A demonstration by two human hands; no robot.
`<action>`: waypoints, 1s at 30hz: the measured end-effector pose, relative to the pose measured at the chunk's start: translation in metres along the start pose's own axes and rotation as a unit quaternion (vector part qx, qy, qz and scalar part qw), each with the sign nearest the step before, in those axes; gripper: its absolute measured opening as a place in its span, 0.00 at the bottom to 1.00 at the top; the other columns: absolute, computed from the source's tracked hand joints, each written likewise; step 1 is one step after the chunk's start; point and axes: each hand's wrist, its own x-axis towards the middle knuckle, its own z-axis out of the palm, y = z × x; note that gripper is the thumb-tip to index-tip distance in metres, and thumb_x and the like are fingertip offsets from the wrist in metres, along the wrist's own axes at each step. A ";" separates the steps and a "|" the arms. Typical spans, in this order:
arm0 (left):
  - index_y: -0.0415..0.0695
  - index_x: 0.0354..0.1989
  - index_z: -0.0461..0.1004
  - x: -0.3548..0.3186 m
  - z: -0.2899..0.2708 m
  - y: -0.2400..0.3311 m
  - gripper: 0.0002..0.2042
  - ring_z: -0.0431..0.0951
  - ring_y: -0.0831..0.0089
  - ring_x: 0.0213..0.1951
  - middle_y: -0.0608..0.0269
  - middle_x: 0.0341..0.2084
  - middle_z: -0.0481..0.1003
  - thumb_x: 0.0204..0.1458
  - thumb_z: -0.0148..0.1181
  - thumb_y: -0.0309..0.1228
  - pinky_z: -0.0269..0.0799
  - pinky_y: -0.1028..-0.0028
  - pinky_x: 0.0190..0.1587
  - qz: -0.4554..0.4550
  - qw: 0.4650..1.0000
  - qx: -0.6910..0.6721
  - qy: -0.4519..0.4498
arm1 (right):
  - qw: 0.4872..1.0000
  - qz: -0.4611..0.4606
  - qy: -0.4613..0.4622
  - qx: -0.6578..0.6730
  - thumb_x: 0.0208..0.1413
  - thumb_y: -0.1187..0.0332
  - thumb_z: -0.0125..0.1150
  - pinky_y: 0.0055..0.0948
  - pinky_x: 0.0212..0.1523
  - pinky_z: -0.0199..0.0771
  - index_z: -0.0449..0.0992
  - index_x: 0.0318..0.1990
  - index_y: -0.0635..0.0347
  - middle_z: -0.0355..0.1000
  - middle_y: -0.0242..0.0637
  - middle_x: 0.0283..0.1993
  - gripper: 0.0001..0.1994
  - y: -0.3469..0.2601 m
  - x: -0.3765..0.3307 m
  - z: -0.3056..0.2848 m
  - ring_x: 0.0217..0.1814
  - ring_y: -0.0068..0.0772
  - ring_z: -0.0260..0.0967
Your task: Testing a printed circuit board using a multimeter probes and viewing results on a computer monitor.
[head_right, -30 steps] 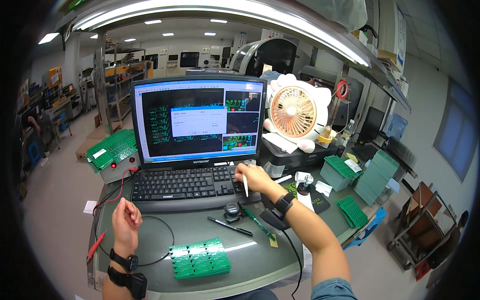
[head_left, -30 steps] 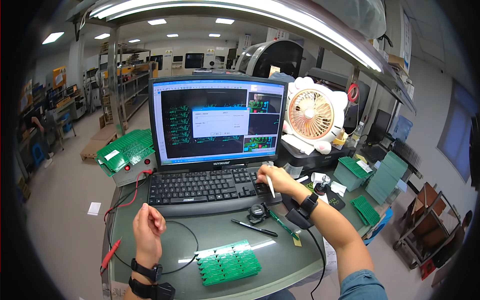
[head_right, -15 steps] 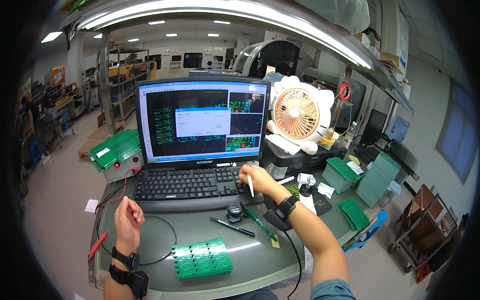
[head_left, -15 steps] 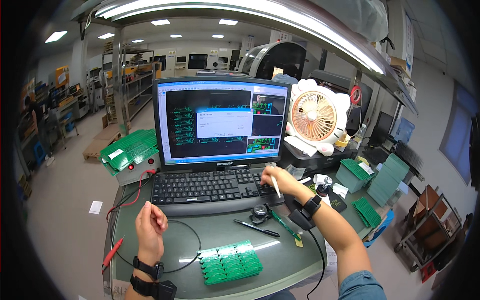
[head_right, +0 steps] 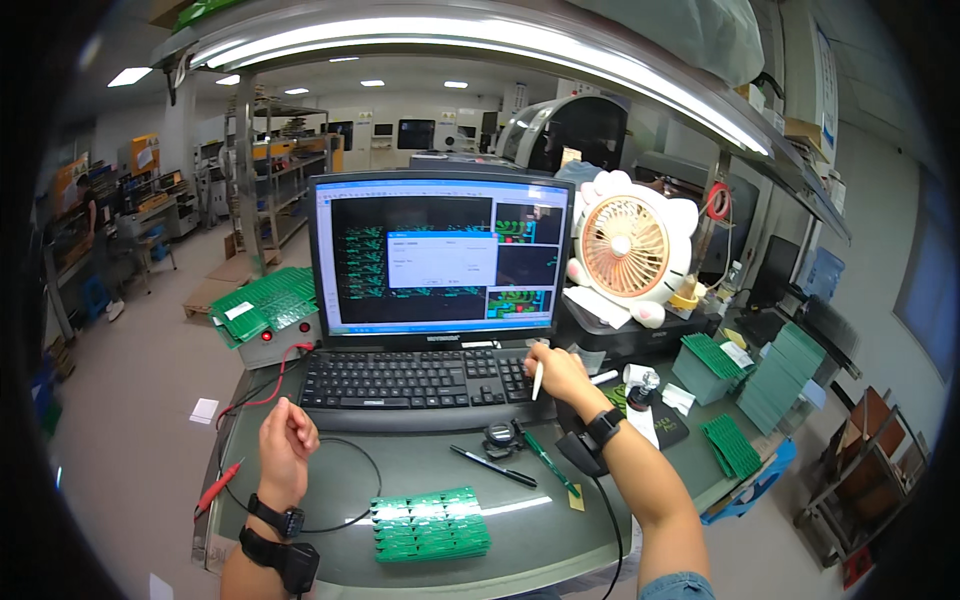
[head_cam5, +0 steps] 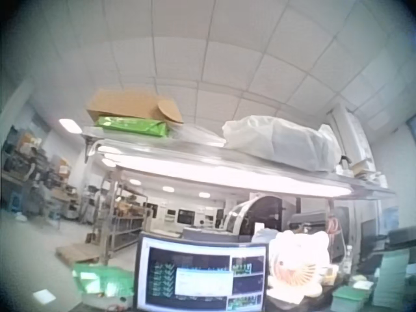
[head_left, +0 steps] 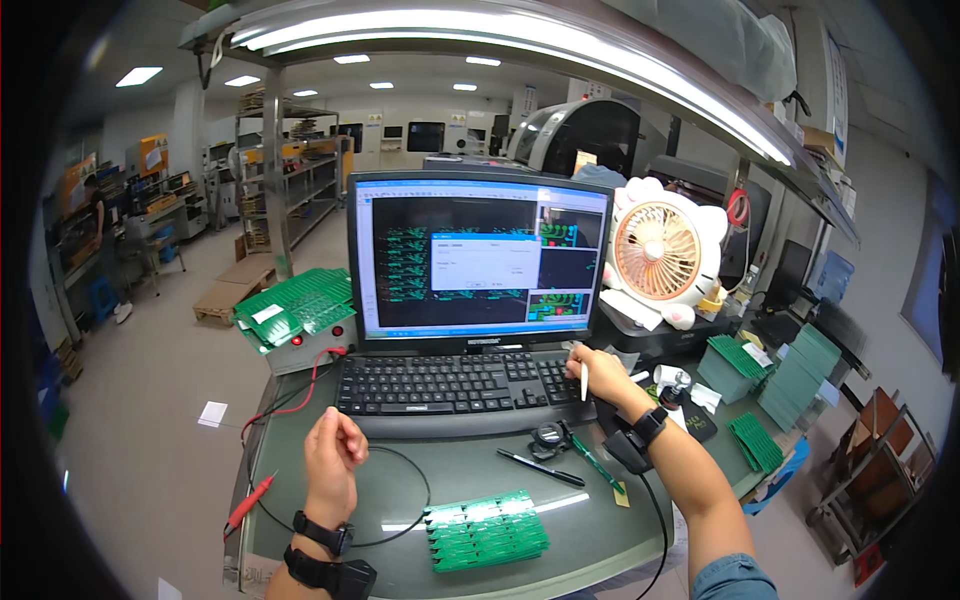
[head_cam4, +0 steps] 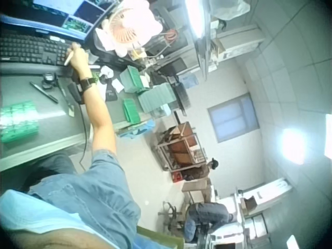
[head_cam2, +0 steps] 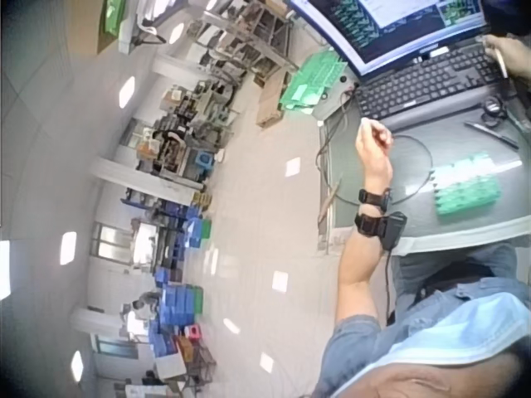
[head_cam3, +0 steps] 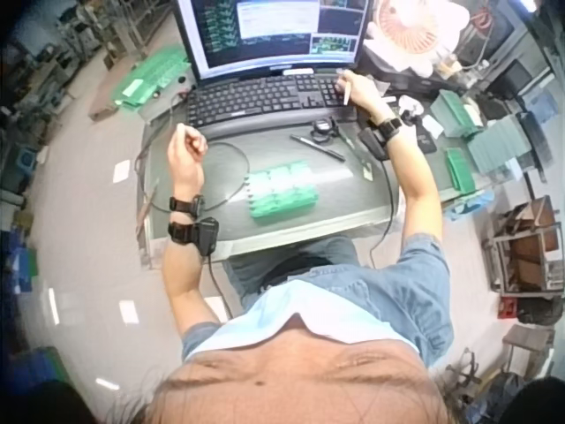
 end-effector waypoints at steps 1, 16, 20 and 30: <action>0.46 0.22 0.62 -0.001 -0.002 0.000 0.18 0.61 0.80 0.19 0.70 0.15 0.61 0.63 0.42 0.42 0.56 0.79 0.23 -0.003 1.000 0.003 -0.007 | 1.000 0.026 0.006 0.010 0.57 0.57 0.52 0.42 0.38 0.71 0.73 0.36 0.54 0.77 0.39 0.30 0.11 -0.009 -0.004 -0.006 0.36 0.47 0.75; 0.47 0.26 0.63 0.005 -0.010 0.007 0.15 0.61 0.80 0.21 0.71 0.18 0.61 0.63 0.43 0.40 0.56 0.79 0.25 -0.034 0.999 -0.030 -0.017 | 0.995 -0.059 -0.082 -0.014 0.57 0.56 0.54 0.40 0.37 0.71 0.74 0.37 0.54 0.77 0.39 0.29 0.12 -0.092 -0.080 -0.062 0.35 0.48 0.74; 0.47 0.28 0.64 0.005 -0.020 0.041 0.12 0.62 0.80 0.21 0.72 0.18 0.61 0.62 0.45 0.39 0.57 0.80 0.24 -0.058 0.997 -0.045 0.024 | 0.973 -0.190 -0.130 -0.012 0.58 0.58 0.55 0.40 0.36 0.69 0.70 0.38 0.57 0.77 0.37 0.30 0.12 -0.139 -0.113 -0.083 0.34 0.44 0.74; 0.41 0.37 0.70 -0.042 -0.110 0.107 0.17 0.73 0.73 0.39 0.65 0.34 0.73 0.58 0.48 0.45 0.69 0.71 0.44 -0.092 0.866 0.491 0.027 | 0.947 -0.266 -0.177 -0.021 0.54 0.59 0.59 0.36 0.41 0.67 0.71 0.36 0.55 0.76 0.32 0.28 0.11 -0.161 -0.152 -0.100 0.34 0.38 0.74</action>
